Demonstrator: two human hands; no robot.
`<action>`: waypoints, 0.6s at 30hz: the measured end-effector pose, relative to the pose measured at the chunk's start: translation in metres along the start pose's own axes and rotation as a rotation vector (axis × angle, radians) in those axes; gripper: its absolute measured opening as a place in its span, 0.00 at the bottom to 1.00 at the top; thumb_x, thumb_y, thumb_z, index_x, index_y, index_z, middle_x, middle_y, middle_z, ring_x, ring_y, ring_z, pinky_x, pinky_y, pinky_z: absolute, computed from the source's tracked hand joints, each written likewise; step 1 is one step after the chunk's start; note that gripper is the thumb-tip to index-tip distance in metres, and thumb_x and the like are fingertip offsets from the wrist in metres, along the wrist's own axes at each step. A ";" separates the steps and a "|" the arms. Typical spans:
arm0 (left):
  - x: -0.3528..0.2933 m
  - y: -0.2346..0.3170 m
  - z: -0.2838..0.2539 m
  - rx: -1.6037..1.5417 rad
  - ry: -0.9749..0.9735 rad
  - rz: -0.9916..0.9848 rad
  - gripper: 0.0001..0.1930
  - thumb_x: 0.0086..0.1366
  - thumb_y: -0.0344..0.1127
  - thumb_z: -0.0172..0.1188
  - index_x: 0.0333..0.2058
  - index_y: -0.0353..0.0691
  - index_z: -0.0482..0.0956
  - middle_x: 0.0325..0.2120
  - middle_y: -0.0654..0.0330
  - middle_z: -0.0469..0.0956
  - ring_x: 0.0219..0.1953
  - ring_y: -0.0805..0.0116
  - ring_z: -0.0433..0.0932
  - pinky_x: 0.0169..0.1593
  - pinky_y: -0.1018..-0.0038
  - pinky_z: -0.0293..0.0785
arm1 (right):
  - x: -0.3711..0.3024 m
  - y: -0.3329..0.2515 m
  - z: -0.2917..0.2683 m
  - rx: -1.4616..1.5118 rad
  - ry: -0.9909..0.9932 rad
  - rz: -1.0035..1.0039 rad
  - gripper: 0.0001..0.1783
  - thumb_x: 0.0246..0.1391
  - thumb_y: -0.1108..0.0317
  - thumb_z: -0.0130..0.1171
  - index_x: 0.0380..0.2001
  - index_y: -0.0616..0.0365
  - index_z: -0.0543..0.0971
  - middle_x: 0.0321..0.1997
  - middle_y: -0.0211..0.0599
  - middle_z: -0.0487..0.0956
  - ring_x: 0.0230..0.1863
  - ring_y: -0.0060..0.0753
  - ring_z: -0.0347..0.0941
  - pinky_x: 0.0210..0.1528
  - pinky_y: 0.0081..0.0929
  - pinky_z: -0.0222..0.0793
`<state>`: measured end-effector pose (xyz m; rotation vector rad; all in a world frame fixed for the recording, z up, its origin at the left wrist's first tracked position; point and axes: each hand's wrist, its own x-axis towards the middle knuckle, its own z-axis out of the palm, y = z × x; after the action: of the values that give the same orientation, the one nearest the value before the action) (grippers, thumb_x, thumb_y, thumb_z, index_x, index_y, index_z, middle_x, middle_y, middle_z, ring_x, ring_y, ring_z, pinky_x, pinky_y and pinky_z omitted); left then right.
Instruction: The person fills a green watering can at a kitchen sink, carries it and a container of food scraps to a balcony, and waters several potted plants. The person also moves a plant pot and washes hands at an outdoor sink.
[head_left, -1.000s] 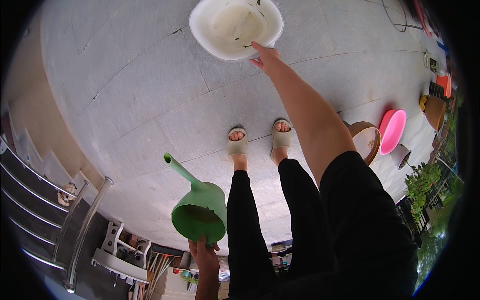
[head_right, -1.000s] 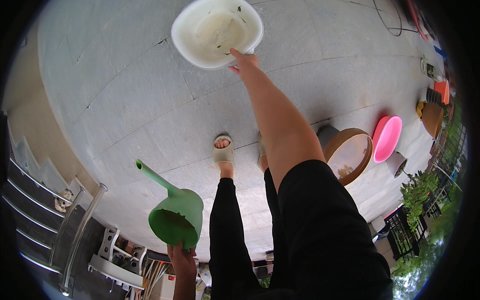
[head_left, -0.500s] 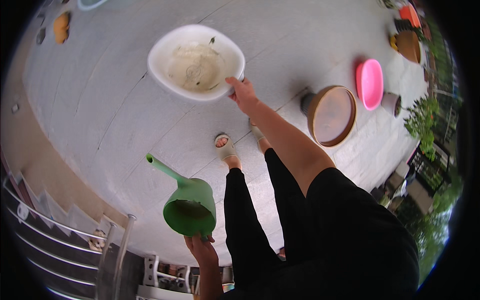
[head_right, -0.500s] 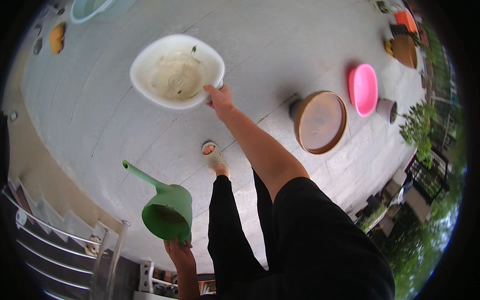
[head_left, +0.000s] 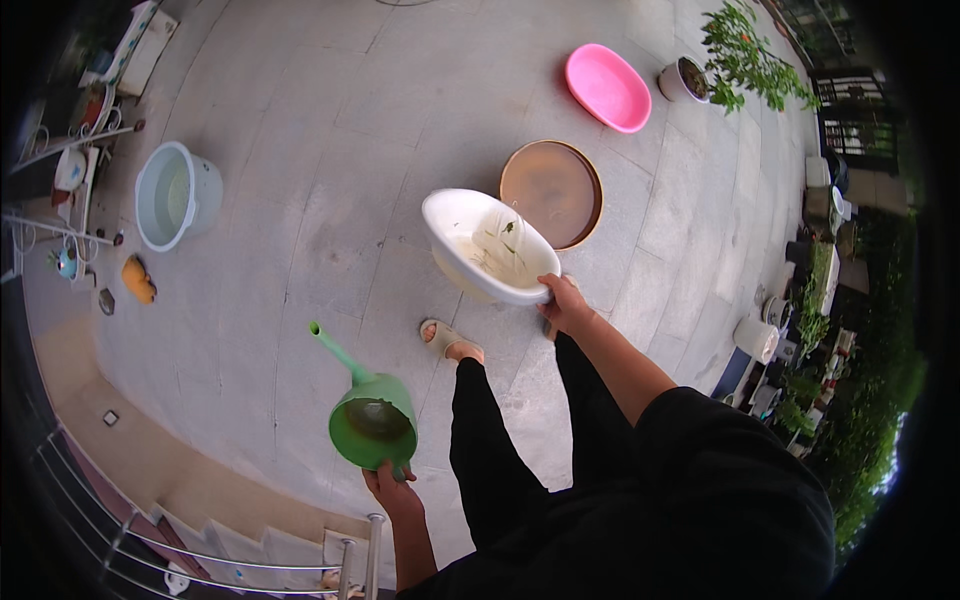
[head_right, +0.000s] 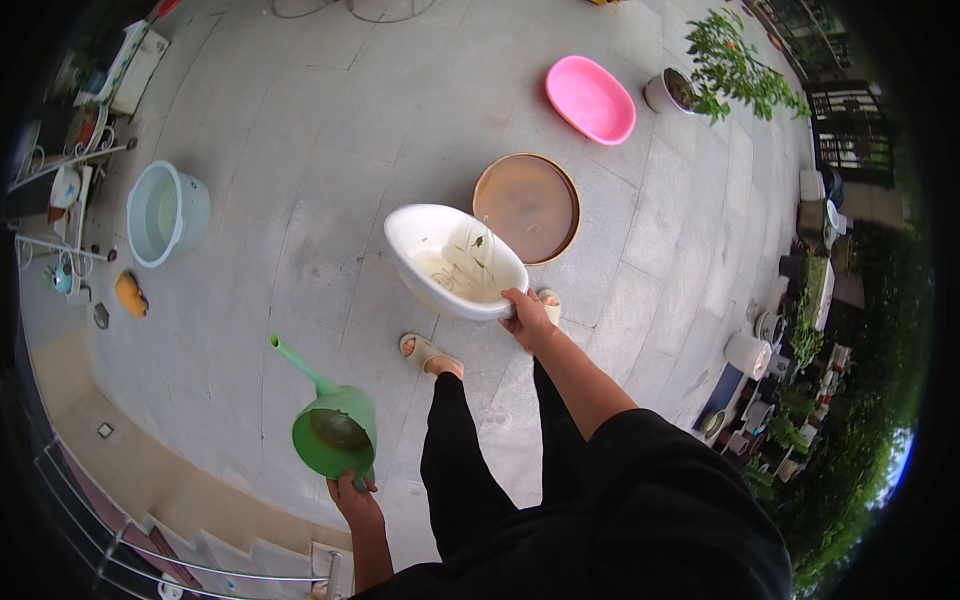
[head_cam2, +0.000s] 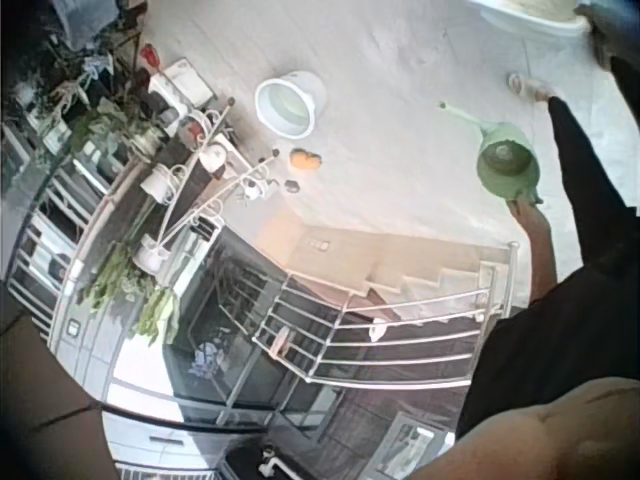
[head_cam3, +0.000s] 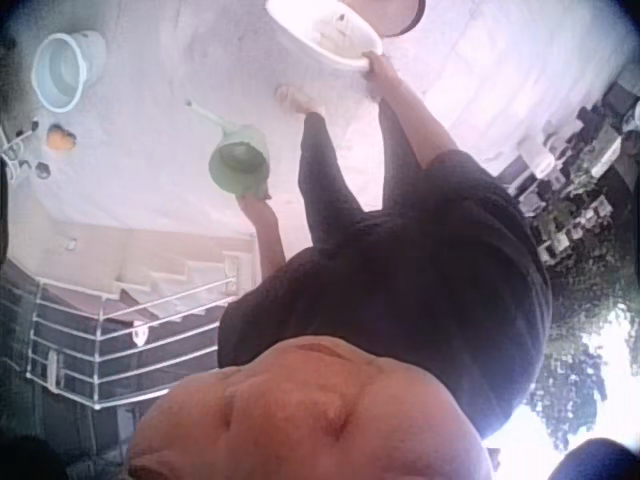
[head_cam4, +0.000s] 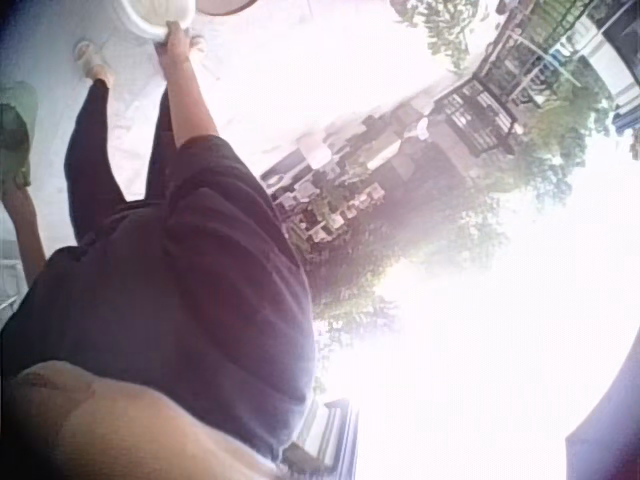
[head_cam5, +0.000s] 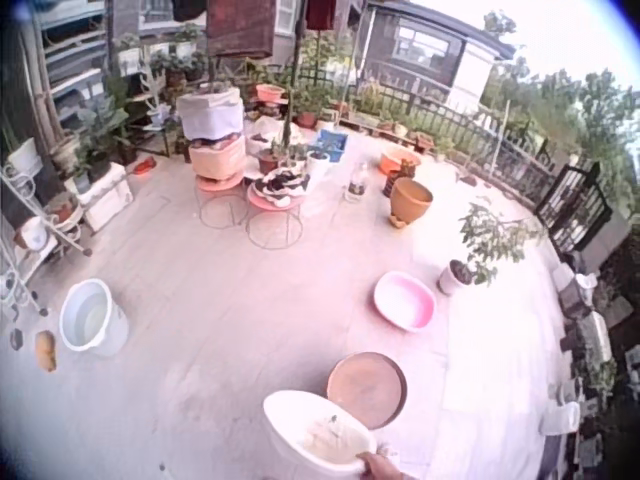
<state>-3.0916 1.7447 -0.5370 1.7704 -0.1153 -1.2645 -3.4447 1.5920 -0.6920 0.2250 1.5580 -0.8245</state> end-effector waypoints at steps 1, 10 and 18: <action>-0.004 0.001 0.007 0.023 -0.014 0.011 0.09 0.59 0.31 0.48 0.40 0.41 0.67 0.32 0.63 0.71 0.25 0.74 0.66 0.21 0.78 0.61 | 0.002 -0.007 -0.013 0.103 -0.047 0.081 0.25 0.50 0.68 0.52 0.53 0.54 0.61 0.40 0.40 0.73 0.31 0.31 0.75 0.18 0.16 0.70; -0.062 -0.031 0.106 0.178 -0.128 0.061 0.10 0.58 0.31 0.48 0.39 0.40 0.67 0.33 0.61 0.71 0.25 0.72 0.67 0.22 0.78 0.61 | 0.049 -0.055 -0.117 0.765 -0.380 0.534 0.17 0.56 0.66 0.47 0.46 0.64 0.69 0.44 0.59 0.72 0.28 0.35 0.78 0.15 0.08 0.73; -0.160 -0.058 0.254 0.235 -0.266 0.051 0.12 0.56 0.31 0.48 0.40 0.39 0.66 0.34 0.59 0.71 0.24 0.71 0.68 0.20 0.77 0.62 | -0.011 -0.132 -0.266 0.148 -0.097 -0.092 0.28 0.45 0.63 0.54 0.50 0.63 0.63 0.39 0.50 0.75 0.21 0.25 0.73 0.15 0.19 0.69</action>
<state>-3.3888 1.7077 -0.4774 1.7721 -0.4743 -1.4935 -3.7296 1.6639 -0.6483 0.2180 1.4262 -1.0103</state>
